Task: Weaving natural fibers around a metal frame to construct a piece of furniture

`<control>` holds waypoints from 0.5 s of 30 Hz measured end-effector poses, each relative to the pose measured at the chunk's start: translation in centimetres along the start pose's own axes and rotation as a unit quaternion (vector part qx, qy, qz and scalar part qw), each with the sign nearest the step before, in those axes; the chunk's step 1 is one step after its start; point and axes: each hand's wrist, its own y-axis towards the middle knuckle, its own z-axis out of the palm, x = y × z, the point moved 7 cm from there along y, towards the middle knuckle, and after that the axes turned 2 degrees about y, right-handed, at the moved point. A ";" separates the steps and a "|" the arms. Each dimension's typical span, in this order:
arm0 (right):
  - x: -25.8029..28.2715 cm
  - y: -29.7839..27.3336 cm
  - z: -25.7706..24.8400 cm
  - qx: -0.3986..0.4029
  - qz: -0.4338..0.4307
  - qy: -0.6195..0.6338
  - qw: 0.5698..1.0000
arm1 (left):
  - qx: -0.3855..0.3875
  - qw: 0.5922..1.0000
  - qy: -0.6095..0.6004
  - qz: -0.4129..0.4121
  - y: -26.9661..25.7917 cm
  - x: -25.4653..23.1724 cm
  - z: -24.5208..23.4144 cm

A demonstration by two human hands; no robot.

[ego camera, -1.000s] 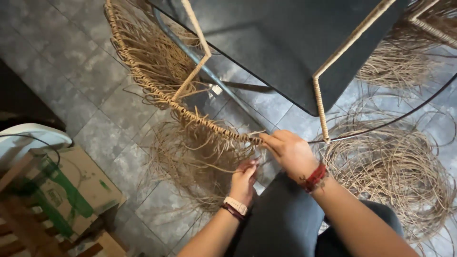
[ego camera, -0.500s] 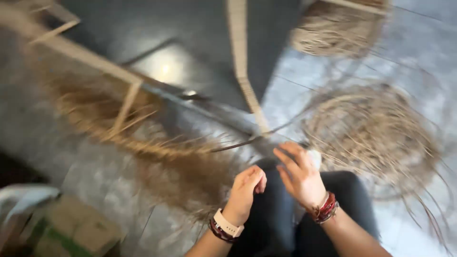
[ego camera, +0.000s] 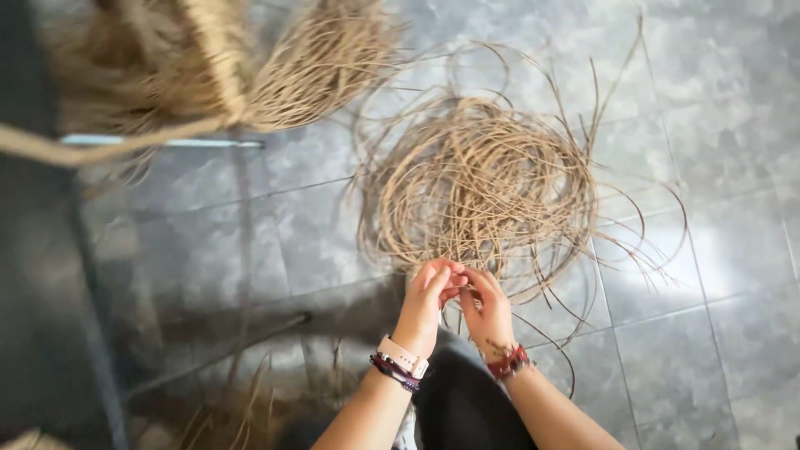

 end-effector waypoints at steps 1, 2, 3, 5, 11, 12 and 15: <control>-1.9 1.9 0.2 -0.008 0.010 0.002 1.000 | 0.005 1.000 0.007 -0.010 1.6 0.9 0.2; -5.1 3.5 0.5 -0.008 0.113 -0.003 0.994 | -0.016 0.999 -0.021 -0.045 3.2 2.1 -0.1; -8.2 5.0 1.0 -0.005 0.212 -0.006 0.977 | -0.040 0.995 -0.049 -0.077 4.8 3.3 -0.5; -17.5 7.0 3.5 -0.022 0.271 0.048 0.961 | -0.041 0.993 -0.042 -0.104 7.1 5.2 -1.3; -52.5 7.1 14.9 -0.134 0.379 0.377 0.834 | -0.092 0.979 -0.062 -0.173 10.8 8.7 -4.9; -56.4 10.0 19.5 -0.147 0.361 0.493 0.778 | -0.113 0.976 -0.070 -0.172 10.8 8.4 -5.4; -50.5 12.6 17.0 -0.108 0.429 0.262 0.858 | -0.124 0.972 -0.099 -0.176 10.6 10.4 -8.2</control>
